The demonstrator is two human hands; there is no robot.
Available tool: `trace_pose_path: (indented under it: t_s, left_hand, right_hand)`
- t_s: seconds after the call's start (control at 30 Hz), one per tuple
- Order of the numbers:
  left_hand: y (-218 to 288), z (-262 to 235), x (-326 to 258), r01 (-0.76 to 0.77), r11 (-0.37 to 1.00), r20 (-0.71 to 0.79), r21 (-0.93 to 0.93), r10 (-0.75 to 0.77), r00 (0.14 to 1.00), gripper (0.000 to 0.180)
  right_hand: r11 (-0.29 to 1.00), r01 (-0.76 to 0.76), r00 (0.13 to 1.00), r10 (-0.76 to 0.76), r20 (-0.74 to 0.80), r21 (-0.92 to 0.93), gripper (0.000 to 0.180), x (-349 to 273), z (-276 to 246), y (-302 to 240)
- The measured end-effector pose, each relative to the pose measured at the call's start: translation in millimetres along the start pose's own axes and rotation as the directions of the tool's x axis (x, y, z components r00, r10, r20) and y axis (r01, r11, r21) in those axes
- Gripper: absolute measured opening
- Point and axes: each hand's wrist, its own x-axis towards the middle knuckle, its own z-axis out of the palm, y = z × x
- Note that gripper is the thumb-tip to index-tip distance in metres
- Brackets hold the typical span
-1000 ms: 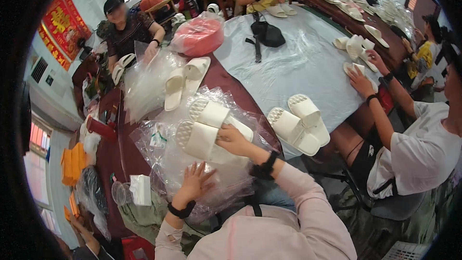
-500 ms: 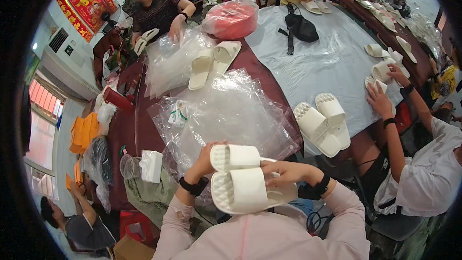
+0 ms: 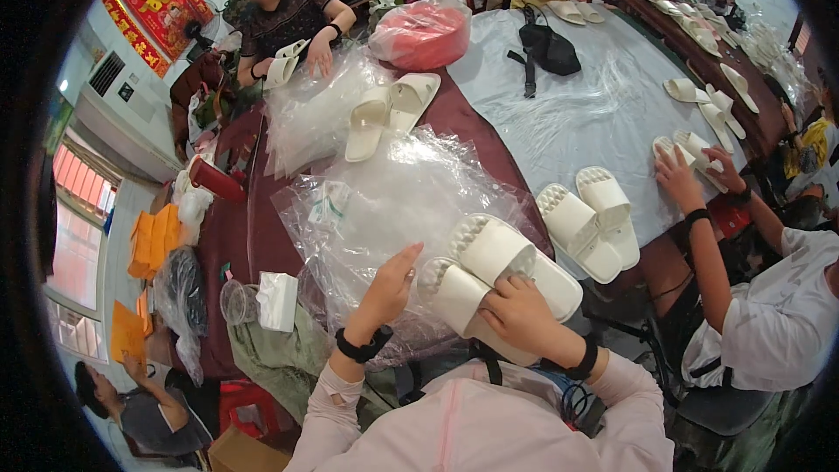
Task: Packing white slippers into plastic bags in a shoe manufacturing facility.
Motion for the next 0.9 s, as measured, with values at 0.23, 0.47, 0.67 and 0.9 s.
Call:
trace_pose_path:
  t_s: [0.23, 0.47, 0.67, 0.9]
  left_hand:
    - [34.9, 19.9, 2.1, -0.08, 0.931, 0.089, 0.356, 0.051, 0.995, 0.055]
    - [75.4, 1.8, -0.5, -0.06, 0.928, 0.221, 0.369, -0.025, 0.975, 0.059]
    - [98.3, -1.6, -7.1, -0.201, 0.951, 0.325, 0.235, 0.118, 0.938, 0.054]
    - [83.1, 5.9, -49.1, 0.028, 0.899, -0.039, 0.437, -0.012, 0.999, 0.064]
  right_hand:
    - [0.993, 0.092, 0.984, -0.102, -0.148, -0.07, 0.015, 12.3, 18.2, -0.8]
    - [0.999, 0.019, 0.948, -0.033, -0.316, -0.05, 0.019, 38.0, 43.3, -2.0]
    - [0.995, -0.098, 0.932, 0.08, -0.353, -0.034, 0.029, 70.7, 65.1, 7.5]
    - [0.958, -0.21, 0.873, 0.273, -0.404, 0.195, 0.027, 102.2, 91.0, -3.0]
